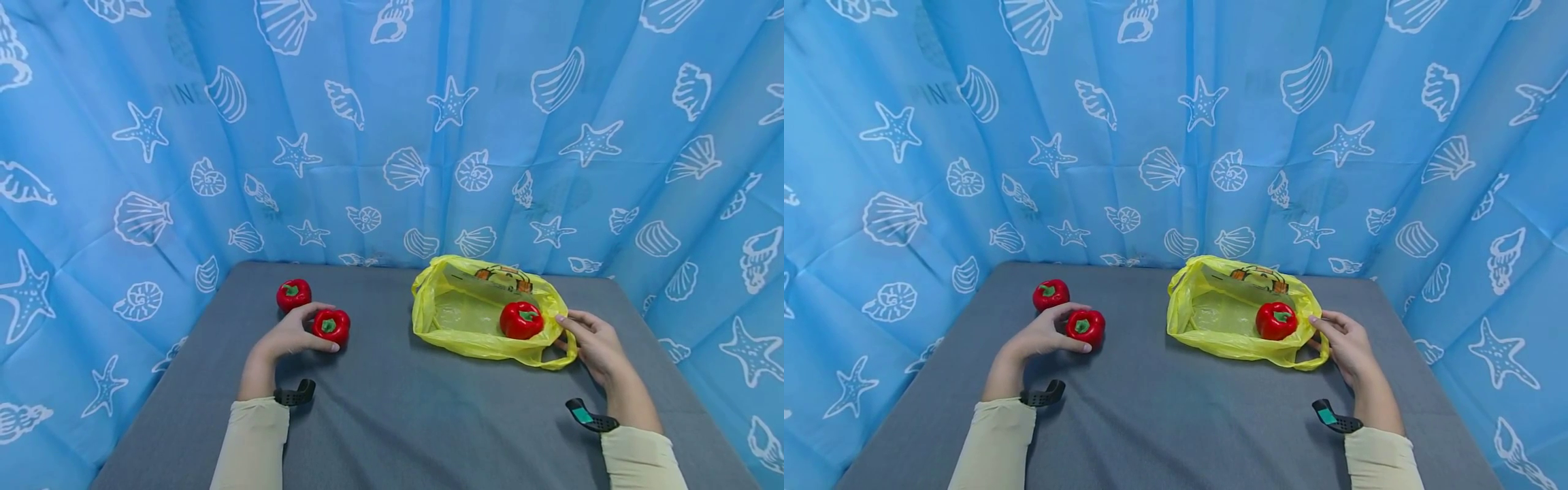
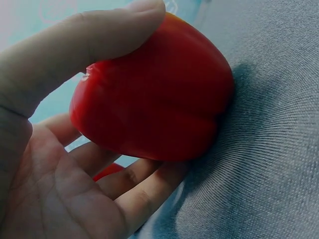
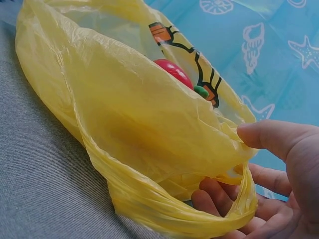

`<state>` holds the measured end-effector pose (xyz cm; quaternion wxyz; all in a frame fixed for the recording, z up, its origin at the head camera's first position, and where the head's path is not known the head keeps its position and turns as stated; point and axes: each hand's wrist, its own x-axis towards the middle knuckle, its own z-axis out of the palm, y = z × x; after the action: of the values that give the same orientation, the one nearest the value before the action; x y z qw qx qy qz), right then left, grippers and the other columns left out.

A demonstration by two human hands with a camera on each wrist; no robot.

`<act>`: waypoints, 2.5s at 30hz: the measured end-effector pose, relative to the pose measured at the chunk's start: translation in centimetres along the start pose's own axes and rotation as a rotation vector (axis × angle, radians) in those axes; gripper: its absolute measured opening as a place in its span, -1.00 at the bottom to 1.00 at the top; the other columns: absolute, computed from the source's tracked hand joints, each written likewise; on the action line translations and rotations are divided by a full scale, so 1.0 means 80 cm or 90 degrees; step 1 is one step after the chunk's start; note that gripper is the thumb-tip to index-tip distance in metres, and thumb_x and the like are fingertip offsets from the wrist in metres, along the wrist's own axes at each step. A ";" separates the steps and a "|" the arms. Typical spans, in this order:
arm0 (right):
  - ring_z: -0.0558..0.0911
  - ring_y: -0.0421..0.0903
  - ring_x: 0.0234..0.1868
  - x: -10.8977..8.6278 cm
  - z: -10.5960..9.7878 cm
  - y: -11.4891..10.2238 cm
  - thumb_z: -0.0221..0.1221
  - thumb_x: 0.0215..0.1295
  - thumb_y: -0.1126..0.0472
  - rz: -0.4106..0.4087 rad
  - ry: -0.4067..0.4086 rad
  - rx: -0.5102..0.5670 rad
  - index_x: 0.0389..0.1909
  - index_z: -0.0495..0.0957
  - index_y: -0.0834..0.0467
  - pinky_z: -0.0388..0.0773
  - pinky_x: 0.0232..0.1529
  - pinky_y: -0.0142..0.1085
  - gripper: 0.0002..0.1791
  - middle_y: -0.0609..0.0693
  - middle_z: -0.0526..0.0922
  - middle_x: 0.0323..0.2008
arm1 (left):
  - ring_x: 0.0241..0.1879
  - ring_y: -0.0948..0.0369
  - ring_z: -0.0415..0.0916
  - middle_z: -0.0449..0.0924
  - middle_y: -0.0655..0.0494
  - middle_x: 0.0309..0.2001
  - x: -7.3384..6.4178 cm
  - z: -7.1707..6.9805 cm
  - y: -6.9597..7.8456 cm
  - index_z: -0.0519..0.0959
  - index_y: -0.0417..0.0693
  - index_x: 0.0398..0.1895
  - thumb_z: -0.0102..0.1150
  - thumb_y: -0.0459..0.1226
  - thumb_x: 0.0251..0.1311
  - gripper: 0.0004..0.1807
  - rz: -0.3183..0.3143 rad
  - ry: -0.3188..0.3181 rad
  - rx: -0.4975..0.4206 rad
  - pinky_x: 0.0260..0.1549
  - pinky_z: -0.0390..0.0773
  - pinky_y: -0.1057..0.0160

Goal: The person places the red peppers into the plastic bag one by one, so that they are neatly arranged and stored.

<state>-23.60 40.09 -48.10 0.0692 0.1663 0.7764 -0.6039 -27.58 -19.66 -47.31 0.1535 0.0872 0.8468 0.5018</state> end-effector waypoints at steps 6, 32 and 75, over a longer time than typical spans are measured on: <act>0.07 0.22 0.62 0.001 -0.001 0.001 0.18 0.45 -0.38 0.007 0.001 -0.002 0.63 0.15 0.20 0.12 0.59 0.33 0.01 0.26 0.06 0.64 | 0.45 -0.18 0.30 0.44 -0.10 0.42 0.002 0.003 0.000 0.43 0.11 0.44 0.71 -0.13 -0.05 -0.07 0.012 0.014 0.009 0.05 0.74 -0.09; 0.06 0.23 0.63 -0.001 0.001 -0.003 0.18 0.45 -0.38 0.006 0.008 -0.009 0.61 0.18 0.20 0.16 0.58 0.32 -0.01 0.26 0.07 0.64 | 0.39 -0.13 0.39 0.47 -0.01 0.39 0.009 0.021 0.019 0.44 0.20 0.44 0.73 -0.04 -0.08 -0.05 0.061 0.072 0.031 0.04 0.74 -0.09; 0.04 0.24 0.66 0.002 0.001 0.000 0.16 0.45 -0.39 0.003 0.006 -0.010 0.63 0.15 0.21 0.16 0.59 0.30 0.01 0.26 0.04 0.65 | 0.38 -0.07 0.42 0.50 0.11 0.37 0.012 0.045 0.045 0.48 0.31 0.38 0.71 0.05 -0.07 -0.12 0.090 0.098 -0.009 0.07 0.73 -0.08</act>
<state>-23.73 40.06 -48.12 0.0682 0.1706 0.7812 -0.5966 -27.23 -14.70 -45.90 0.0531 0.1066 0.8444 0.5223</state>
